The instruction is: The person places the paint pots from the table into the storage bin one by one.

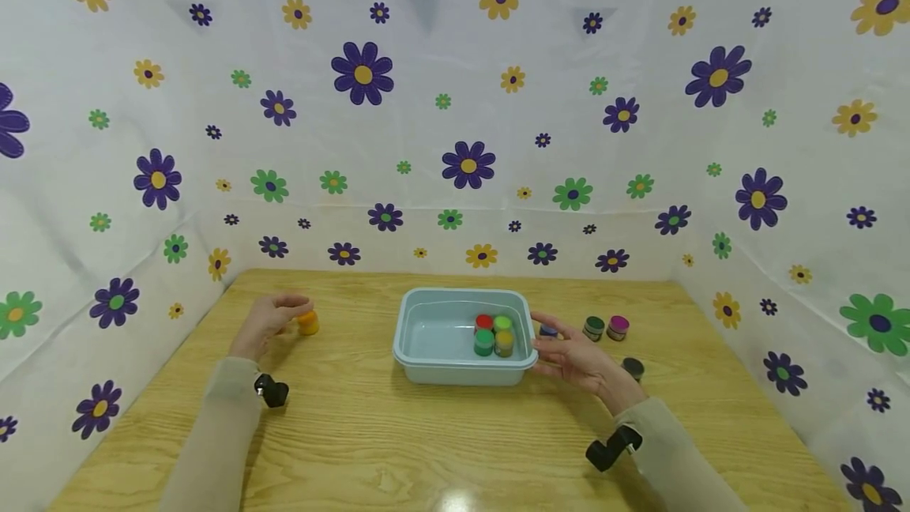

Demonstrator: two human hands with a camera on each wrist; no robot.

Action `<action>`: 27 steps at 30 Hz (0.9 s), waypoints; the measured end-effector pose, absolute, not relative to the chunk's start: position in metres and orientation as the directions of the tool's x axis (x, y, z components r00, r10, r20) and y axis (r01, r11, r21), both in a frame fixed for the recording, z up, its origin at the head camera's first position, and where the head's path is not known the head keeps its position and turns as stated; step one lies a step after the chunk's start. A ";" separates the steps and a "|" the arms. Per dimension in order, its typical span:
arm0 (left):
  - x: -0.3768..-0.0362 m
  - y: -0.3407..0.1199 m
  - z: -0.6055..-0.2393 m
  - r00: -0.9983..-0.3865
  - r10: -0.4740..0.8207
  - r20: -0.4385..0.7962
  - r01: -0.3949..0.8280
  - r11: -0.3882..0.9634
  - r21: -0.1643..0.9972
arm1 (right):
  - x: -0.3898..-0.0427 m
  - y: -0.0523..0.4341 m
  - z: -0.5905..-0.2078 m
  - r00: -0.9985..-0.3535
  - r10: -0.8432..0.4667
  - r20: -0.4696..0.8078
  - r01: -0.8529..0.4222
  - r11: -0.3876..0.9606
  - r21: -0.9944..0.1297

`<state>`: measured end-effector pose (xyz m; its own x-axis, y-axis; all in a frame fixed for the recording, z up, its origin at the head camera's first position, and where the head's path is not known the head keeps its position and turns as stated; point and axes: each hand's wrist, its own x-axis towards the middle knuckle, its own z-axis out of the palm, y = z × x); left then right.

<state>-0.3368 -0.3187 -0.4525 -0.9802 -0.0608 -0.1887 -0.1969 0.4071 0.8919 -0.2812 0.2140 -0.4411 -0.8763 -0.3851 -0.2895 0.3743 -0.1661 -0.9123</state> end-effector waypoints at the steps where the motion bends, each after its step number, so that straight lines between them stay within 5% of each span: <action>1: -0.337 -0.319 -0.453 -0.979 -0.045 -0.199 -0.200 0.417 0.886 | -0.281 0.214 -0.441 -0.876 -0.386 -0.290 0.375 -0.167 -0.912; 10: -0.337 -0.319 -0.455 -0.964 0.050 -0.260 -0.212 0.442 0.872 | -0.282 0.215 -0.442 -0.872 -0.394 -0.289 0.381 -0.176 -0.908; 27: -0.336 -0.317 -0.456 -0.960 0.024 -0.279 -0.245 0.410 0.878 | -0.283 0.214 -0.442 -0.872 -0.397 -0.287 0.378 -0.172 -0.909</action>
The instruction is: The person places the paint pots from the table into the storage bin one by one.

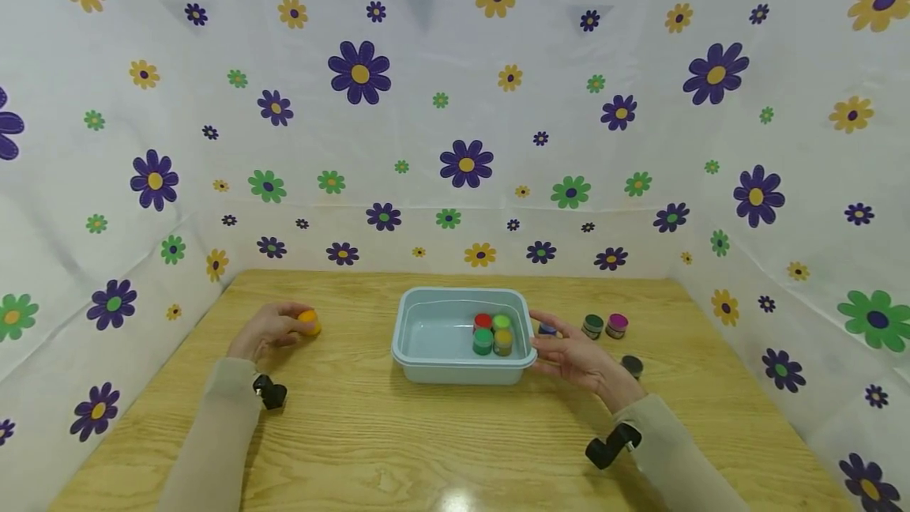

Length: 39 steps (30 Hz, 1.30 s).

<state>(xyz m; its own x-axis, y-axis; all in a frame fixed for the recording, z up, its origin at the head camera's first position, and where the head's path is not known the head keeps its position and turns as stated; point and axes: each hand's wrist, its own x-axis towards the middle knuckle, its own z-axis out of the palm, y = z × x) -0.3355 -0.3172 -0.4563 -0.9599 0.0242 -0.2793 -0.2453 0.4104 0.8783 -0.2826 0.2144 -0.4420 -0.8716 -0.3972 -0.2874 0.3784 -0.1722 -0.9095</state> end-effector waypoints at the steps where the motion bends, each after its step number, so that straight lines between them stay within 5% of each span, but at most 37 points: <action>1: -0.335 -0.317 -0.456 -0.960 0.025 -0.278 -0.245 0.402 0.882 | -0.283 0.214 -0.442 -0.872 -0.398 -0.286 0.377 -0.170 -0.911; 20: -0.336 -0.293 -0.426 -0.970 0.134 -0.201 -0.152 0.307 0.939 | -0.283 0.215 -0.443 -0.875 -0.394 -0.281 0.366 -0.159 -0.917; 39: -0.343 -0.258 -0.434 -0.983 0.175 0.062 0.093 0.175 0.980 | -0.282 0.215 -0.442 -0.875 -0.394 -0.280 0.362 -0.151 -0.920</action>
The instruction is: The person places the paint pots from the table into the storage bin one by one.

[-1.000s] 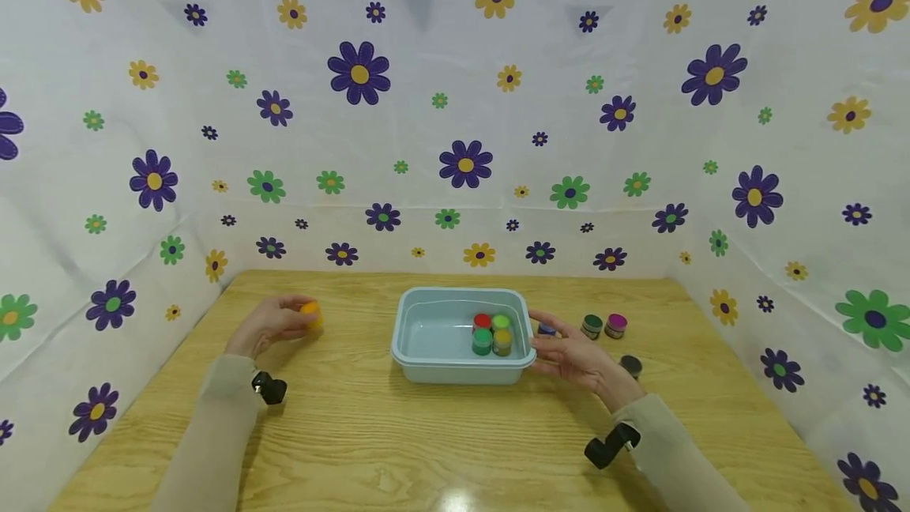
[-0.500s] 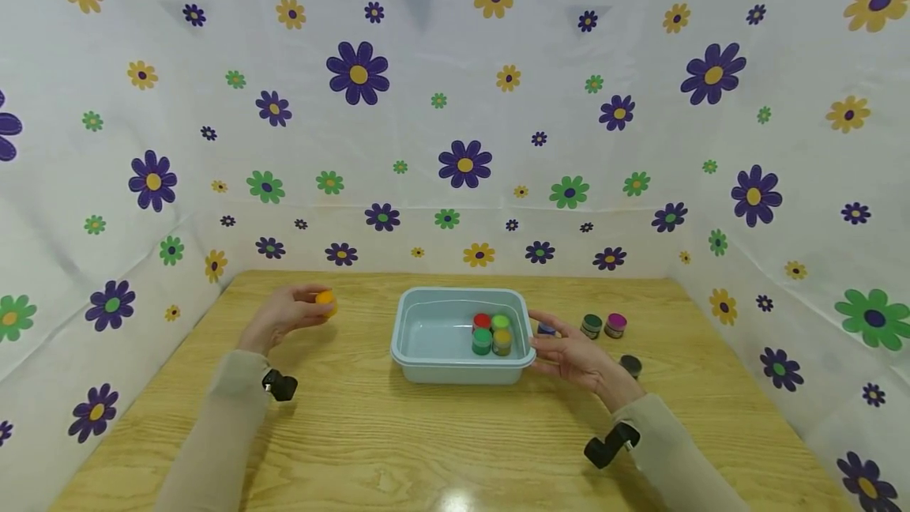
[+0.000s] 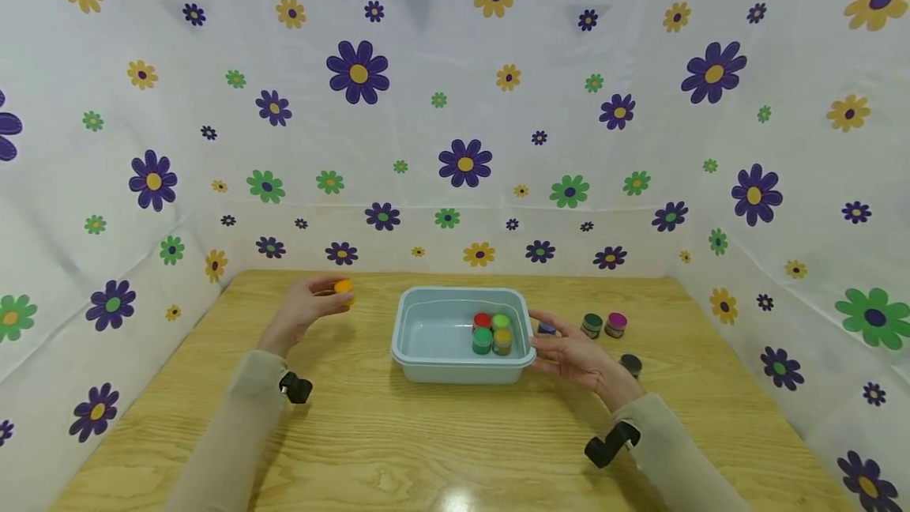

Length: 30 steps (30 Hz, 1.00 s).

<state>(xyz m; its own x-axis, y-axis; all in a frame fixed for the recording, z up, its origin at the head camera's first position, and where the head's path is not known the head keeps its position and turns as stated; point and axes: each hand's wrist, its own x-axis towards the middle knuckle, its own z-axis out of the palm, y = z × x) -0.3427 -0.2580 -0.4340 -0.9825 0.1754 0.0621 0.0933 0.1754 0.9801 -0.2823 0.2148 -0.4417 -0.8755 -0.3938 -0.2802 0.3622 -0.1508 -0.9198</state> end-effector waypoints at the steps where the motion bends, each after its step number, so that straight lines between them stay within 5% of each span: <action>1: -0.343 -0.256 -0.434 -0.982 0.174 0.075 0.107 0.177 0.978 | -0.282 0.215 -0.442 -0.877 -0.390 -0.281 0.362 -0.151 -0.920; 20: -0.338 -0.210 -0.434 -0.934 0.177 0.310 0.334 0.124 0.934 | -0.282 0.215 -0.442 -0.877 -0.387 -0.286 0.366 -0.148 -0.919; 30: -0.329 -0.182 -0.425 -0.969 0.127 0.210 0.220 0.070 0.973 | -0.283 0.216 -0.443 -0.875 -0.395 -0.282 0.369 -0.166 -0.914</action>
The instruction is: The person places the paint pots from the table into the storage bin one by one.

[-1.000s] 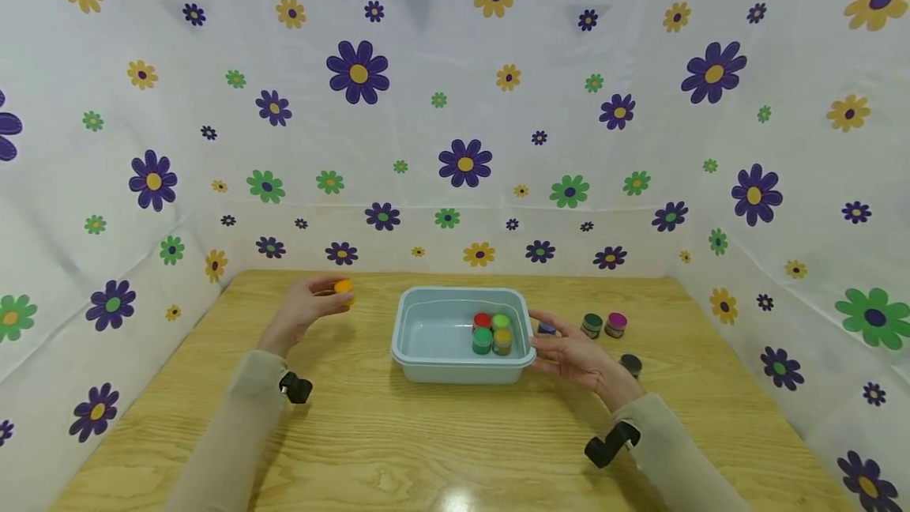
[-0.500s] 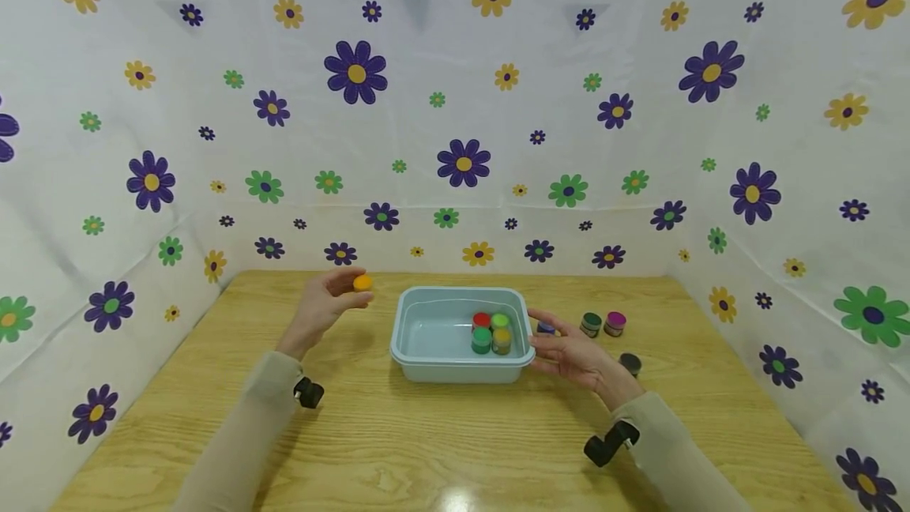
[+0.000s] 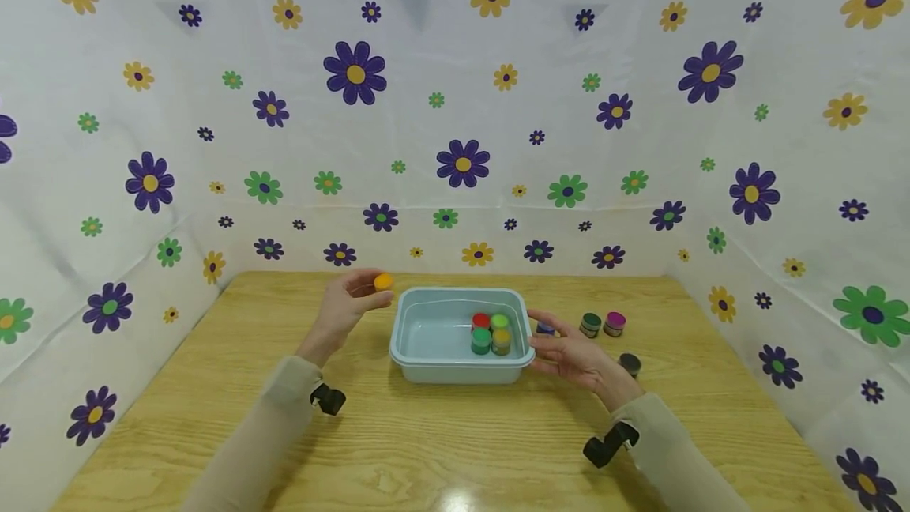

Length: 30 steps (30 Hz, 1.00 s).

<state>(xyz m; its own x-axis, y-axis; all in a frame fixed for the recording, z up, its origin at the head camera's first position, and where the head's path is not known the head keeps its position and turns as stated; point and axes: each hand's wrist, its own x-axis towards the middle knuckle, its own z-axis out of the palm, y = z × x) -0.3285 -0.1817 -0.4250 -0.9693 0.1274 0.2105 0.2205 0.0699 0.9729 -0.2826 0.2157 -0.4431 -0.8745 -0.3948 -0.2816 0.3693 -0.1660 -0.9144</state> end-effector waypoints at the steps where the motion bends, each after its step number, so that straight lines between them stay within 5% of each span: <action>1: -0.328 -0.179 -0.424 -0.970 0.130 0.207 0.218 0.071 0.973 | -0.283 0.216 -0.443 -0.874 -0.396 -0.281 0.369 -0.166 -0.915; 11: -0.326 -0.151 -0.429 -0.976 0.174 0.129 0.144 0.078 0.986 | -0.282 0.215 -0.441 -0.871 -0.401 -0.282 0.375 -0.175 -0.910; 30: -0.328 -0.109 -0.420 -0.956 0.288 0.046 0.135 0.296 0.946 | -0.281 0.215 -0.443 -0.876 -0.401 -0.267 0.347 -0.142 -0.927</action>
